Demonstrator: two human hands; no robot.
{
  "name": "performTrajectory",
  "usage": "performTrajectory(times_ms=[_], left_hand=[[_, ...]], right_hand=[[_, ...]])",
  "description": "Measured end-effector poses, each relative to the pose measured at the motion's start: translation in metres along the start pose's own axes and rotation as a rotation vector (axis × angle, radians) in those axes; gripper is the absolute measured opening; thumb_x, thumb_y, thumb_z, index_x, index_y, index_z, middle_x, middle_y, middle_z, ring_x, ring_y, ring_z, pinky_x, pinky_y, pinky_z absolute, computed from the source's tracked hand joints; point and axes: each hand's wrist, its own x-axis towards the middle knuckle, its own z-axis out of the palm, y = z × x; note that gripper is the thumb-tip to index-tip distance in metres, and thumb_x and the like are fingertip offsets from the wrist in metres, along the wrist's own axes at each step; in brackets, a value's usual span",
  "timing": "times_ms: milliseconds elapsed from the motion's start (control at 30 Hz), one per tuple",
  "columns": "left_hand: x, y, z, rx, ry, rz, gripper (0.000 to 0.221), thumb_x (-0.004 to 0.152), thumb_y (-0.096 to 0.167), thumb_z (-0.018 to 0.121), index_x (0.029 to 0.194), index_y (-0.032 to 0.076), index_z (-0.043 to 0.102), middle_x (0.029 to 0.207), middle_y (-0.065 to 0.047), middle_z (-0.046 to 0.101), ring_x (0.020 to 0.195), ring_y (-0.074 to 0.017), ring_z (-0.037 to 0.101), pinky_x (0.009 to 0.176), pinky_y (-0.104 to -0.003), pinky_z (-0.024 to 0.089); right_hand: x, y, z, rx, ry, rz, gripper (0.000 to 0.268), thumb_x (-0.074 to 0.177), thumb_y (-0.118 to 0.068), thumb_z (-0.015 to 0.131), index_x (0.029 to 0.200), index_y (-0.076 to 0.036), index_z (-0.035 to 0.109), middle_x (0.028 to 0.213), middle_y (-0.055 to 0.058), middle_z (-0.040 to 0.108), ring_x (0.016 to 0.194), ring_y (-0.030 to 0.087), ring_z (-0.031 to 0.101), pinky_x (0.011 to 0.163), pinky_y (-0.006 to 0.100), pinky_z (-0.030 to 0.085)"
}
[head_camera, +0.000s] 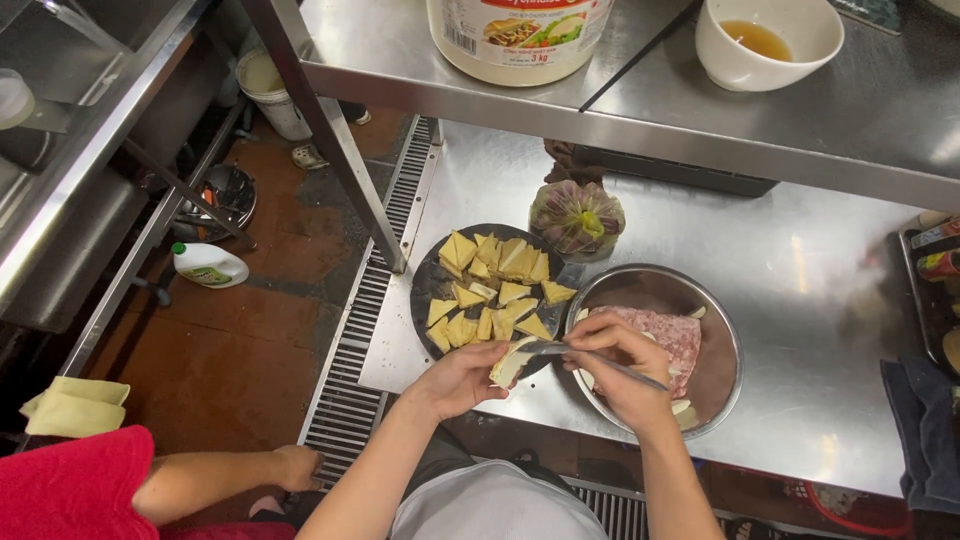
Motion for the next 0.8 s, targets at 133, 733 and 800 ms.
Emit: performTrajectory(times_ms=[133, 733, 800], left_hand=[[0.003, -0.011, 0.009, 0.095, 0.052, 0.098, 0.047, 0.1, 0.023, 0.065, 0.141, 0.001, 0.058, 0.122, -0.019, 0.071, 0.104, -0.0271, 0.074, 0.092, -0.042, 0.063], [0.014, -0.015, 0.038, 0.103, 0.216, 0.117, 0.053, 0.088, 0.016, 0.072, 0.137, -0.001, 0.063, 0.123, -0.016, 0.073, 0.101, -0.0247, 0.071, 0.098, -0.04, 0.059], [0.015, -0.014, 0.036, 0.137, 0.22, 0.121, 0.054, 0.088, 0.017, 0.072, 0.139, -0.001, 0.062, 0.125, -0.018, 0.072, 0.108, -0.0288, 0.072, 0.1, -0.041, 0.059]], right_hand=[[-0.013, -0.004, 0.007, -0.077, 0.257, 0.035, 0.004, 0.09, 0.012, 0.068, 0.093, 0.01, 0.067, 0.088, 0.02, 0.068, 0.062, 0.021, 0.073, 0.056, 0.034, 0.068], [-0.019, -0.01, 0.025, -0.6, 0.093, -0.137, 0.017, 0.096, 0.001, 0.057, 0.081, -0.005, 0.052, 0.087, 0.009, 0.06, 0.088, 0.02, 0.062, 0.07, 0.03, 0.048], [-0.018, -0.013, 0.026, -0.561, 0.051, -0.129, 0.014, 0.098, 0.0, 0.054, 0.085, -0.003, 0.05, 0.092, 0.013, 0.059, 0.084, 0.019, 0.06, 0.063, 0.026, 0.055]])
